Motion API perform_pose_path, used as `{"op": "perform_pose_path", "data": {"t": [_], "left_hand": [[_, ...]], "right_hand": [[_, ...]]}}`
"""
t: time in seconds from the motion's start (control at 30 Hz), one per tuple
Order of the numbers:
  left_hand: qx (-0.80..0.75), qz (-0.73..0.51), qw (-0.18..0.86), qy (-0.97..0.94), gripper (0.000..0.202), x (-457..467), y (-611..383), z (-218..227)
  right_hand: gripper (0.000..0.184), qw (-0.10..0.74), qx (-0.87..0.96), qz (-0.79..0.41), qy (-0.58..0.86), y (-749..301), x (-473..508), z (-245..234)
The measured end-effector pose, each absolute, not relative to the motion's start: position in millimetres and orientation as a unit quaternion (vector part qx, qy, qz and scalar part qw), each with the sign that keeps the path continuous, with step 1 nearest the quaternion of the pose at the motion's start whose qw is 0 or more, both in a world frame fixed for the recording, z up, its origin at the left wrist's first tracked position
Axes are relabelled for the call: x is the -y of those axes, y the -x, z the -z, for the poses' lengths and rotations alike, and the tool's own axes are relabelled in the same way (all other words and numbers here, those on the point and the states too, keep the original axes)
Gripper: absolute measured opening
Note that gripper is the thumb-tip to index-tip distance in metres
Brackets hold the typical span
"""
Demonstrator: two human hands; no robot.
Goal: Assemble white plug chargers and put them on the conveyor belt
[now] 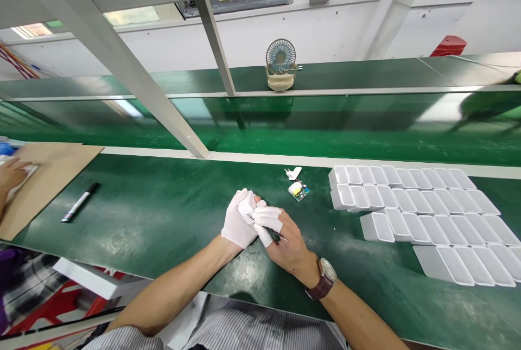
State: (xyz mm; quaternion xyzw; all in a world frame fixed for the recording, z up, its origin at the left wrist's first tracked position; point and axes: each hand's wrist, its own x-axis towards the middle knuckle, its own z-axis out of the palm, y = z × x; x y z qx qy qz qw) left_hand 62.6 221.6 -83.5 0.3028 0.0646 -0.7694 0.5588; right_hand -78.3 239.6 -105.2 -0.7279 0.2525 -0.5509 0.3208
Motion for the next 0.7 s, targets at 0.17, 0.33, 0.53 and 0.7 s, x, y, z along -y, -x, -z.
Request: {"op": "perform_pose_path", "data": {"t": [0.17,0.33,0.53,0.7], "left_hand": [[-0.021,0.743,0.587,-0.32,0.033,-224.9,-62.4,88.6],[-0.013,0.717,0.605,-0.346,0.035,-229.9,-61.4,91.1],[-0.005,0.703,0.618,-0.352,0.034,-229.5,-60.8,92.9],[-0.001,0.706,0.615,-0.352,0.032,-229.4,-60.2,95.5]], "right_hand": [[0.045,0.353,-0.256,0.538,0.721,76.0,-244.3,107.7],[0.039,0.404,-0.26,0.526,0.701,73.8,-253.0,114.0],[0.034,0.378,-0.282,0.525,0.708,71.7,-256.4,115.2],[0.034,0.378,-0.307,0.525,0.698,70.0,-260.3,111.4]]}}
